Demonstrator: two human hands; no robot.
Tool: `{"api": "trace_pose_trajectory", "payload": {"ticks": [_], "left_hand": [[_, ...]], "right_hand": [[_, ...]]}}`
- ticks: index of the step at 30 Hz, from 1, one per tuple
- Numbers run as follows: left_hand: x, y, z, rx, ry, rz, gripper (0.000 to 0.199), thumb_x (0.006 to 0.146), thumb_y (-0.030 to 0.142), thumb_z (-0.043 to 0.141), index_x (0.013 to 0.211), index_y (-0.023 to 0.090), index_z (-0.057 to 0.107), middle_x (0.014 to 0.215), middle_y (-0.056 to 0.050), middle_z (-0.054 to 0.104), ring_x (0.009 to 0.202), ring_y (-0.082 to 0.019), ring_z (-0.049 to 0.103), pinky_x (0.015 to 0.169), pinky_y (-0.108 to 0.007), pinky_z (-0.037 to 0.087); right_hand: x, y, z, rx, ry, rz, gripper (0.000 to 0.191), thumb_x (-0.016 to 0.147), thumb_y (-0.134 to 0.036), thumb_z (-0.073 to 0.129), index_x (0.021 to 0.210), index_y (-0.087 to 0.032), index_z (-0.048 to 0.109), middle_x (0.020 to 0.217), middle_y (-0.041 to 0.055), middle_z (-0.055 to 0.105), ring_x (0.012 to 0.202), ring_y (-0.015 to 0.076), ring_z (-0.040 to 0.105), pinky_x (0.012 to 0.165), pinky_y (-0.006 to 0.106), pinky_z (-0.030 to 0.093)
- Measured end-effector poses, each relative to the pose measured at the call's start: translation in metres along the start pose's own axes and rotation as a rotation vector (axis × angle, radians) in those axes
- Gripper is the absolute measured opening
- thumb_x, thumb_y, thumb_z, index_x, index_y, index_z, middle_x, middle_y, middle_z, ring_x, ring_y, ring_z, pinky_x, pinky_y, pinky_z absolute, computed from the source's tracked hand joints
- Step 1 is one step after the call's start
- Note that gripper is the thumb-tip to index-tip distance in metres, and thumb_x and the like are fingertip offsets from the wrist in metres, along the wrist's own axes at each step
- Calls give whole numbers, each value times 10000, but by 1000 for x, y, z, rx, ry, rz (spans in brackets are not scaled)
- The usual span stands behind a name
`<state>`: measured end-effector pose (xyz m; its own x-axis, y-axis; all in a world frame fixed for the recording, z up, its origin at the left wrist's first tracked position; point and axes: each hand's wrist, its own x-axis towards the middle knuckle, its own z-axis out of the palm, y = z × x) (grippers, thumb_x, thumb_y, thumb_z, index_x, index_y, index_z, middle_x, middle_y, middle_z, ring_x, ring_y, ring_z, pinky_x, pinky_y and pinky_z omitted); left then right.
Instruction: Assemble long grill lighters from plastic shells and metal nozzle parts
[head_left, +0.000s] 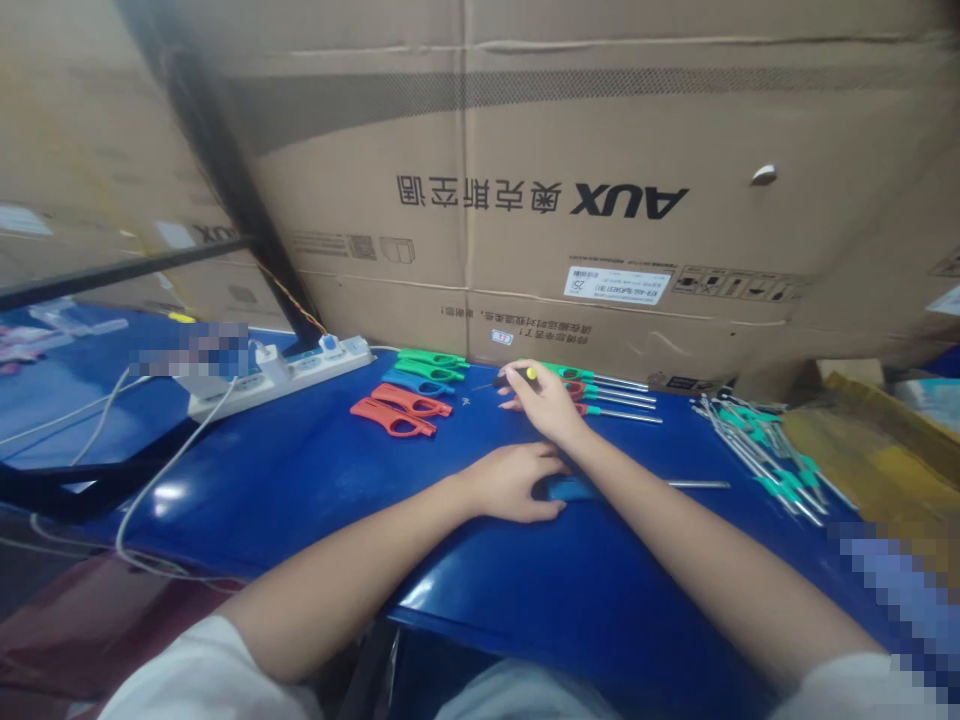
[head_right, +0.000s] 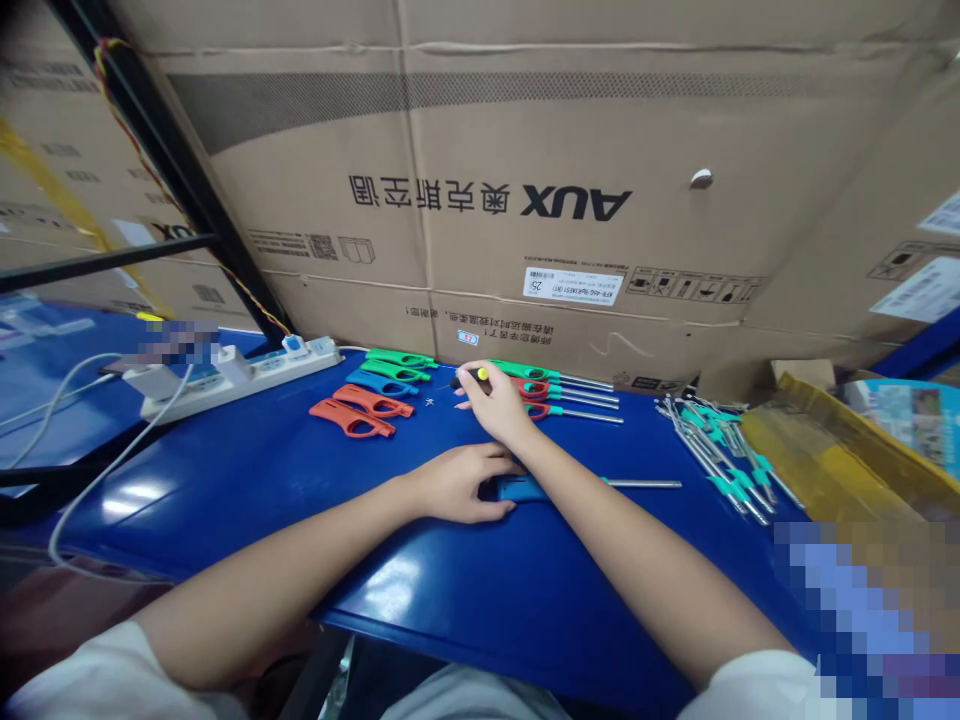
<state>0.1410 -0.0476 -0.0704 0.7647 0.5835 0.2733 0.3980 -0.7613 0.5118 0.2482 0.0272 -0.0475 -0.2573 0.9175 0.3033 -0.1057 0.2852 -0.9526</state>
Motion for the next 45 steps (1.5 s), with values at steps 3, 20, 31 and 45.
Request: {"api": "trace_pose_trajectory", "payload": {"ticks": [3,20,31,45], "left_hand": [[0,-2,1,-21,-6,15,488,846,331,687,1295,149,635,1318,-140,644,1172,-288,642,1015,-365,512],[1,-2,2,-34,0,29,455,851,338,696,1263,147,656,1238,-152,697,1088,-289,682,954,-380,535],[1,-1,1,-29,-2,27,479,856,342,696,1288,143,642,1275,-164,676,1130,-302,667,990,-401,524],[0,1,0,32,-17,-2,460,840,328,691,1264,153,661,1229,-130,654,1058,-268,670,940,-349,535]], "right_hand": [[7,10,7,-13,-22,1,411,775,-578,729,949,-218,638,884,10,659,743,138,689,593,271,639],[1,12,10,-64,-97,-9,361,805,-554,701,954,-230,640,913,14,673,784,153,705,686,312,642],[-1,4,10,-33,-80,-17,393,789,-586,701,942,-230,636,919,11,666,776,144,696,690,307,638],[-16,-24,-6,106,106,-16,385,807,-574,706,938,-216,654,965,31,708,698,126,676,641,288,628]]}}
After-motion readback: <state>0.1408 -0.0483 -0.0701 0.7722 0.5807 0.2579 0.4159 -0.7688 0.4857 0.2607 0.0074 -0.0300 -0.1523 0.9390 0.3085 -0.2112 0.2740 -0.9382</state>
